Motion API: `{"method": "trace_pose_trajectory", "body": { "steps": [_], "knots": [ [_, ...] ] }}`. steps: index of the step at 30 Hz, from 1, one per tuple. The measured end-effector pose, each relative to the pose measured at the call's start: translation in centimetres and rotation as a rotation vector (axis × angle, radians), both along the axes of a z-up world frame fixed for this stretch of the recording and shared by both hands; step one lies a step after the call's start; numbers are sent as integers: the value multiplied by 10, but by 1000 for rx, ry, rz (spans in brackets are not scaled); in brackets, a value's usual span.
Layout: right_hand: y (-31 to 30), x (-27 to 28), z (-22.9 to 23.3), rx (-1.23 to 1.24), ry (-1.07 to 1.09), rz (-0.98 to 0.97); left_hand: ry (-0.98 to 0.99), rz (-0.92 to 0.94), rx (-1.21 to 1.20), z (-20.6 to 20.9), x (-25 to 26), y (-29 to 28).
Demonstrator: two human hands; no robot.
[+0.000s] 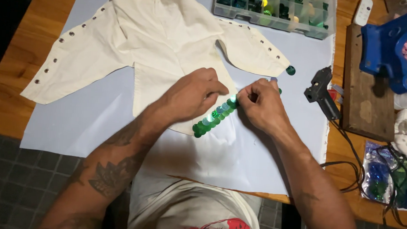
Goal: Decorate a white garment by adhering green sequins using a hot glue gun
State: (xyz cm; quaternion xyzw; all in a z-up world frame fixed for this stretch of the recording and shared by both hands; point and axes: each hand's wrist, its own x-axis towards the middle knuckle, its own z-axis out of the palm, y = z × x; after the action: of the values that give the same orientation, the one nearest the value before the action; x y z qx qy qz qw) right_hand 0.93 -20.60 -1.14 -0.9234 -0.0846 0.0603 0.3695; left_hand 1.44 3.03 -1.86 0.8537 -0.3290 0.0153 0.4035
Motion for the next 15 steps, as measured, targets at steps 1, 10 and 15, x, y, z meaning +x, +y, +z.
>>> {"method": "trace_pose_trajectory", "body": {
  "steps": [1,10,15],
  "knots": [
    [-1,0,0,0,1,-1,1,-1,0,-3,0,-1],
    [-2,0,-1,0,10,-8,-99,-18,78,-17,4,-6],
    [-1,2,4,-26,-4,45,-156,-37,122,-22,6,-9]
  ]
}}
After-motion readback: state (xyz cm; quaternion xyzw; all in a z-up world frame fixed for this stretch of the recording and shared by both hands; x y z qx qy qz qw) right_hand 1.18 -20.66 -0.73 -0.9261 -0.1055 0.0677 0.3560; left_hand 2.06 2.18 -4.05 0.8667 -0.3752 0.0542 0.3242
